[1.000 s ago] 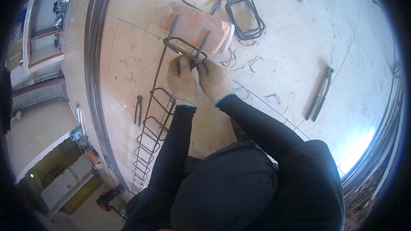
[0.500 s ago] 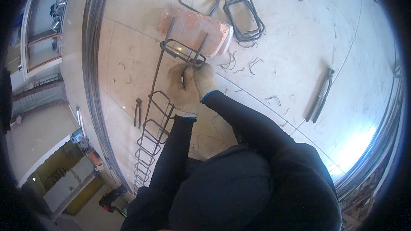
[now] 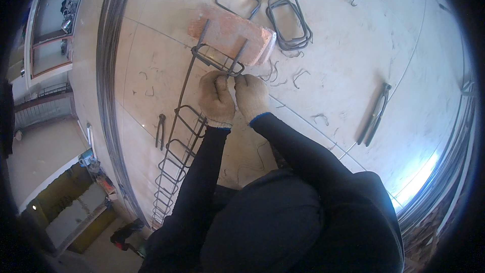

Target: The person assembles a metal rack by placing U-shaped metal pieces onto a ladder-like frame and securing them with wire ties. They use pliers to twist and tighten the wire ties at each joint.

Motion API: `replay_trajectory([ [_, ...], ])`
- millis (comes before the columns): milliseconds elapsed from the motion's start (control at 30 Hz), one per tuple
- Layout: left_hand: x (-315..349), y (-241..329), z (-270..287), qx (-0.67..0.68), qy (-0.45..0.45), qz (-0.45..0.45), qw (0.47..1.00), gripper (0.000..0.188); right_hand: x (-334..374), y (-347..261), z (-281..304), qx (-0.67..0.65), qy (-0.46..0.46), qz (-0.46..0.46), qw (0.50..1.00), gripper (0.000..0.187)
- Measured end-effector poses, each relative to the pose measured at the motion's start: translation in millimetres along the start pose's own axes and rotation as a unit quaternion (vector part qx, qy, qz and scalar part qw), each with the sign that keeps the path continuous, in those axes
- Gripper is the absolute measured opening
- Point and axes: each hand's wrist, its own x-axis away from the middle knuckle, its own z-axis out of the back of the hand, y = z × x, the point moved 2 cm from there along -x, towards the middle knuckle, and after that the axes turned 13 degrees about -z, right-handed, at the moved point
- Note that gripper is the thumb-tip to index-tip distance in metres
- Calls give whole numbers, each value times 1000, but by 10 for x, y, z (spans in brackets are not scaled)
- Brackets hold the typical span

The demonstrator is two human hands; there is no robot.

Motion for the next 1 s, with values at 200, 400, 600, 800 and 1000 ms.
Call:
replay_trajectory([
  [200,-2,-46,25,37,-1,47,998,10,255,-357,415,-136,-122,-79,980,40],
  [400,-75,-44,96,90,-6,59,994,10,8,-466,519,19,-157,147,976,34],
  [600,1,-111,134,197,-33,72,977,14,-283,-576,564,12,-180,158,971,29],
  [800,-38,-169,278,213,-77,-5,974,20,-161,-801,686,86,-161,203,962,25],
  [1000,-457,-54,363,164,-185,144,958,44,224,-894,872,-32,-231,21,972,34],
])
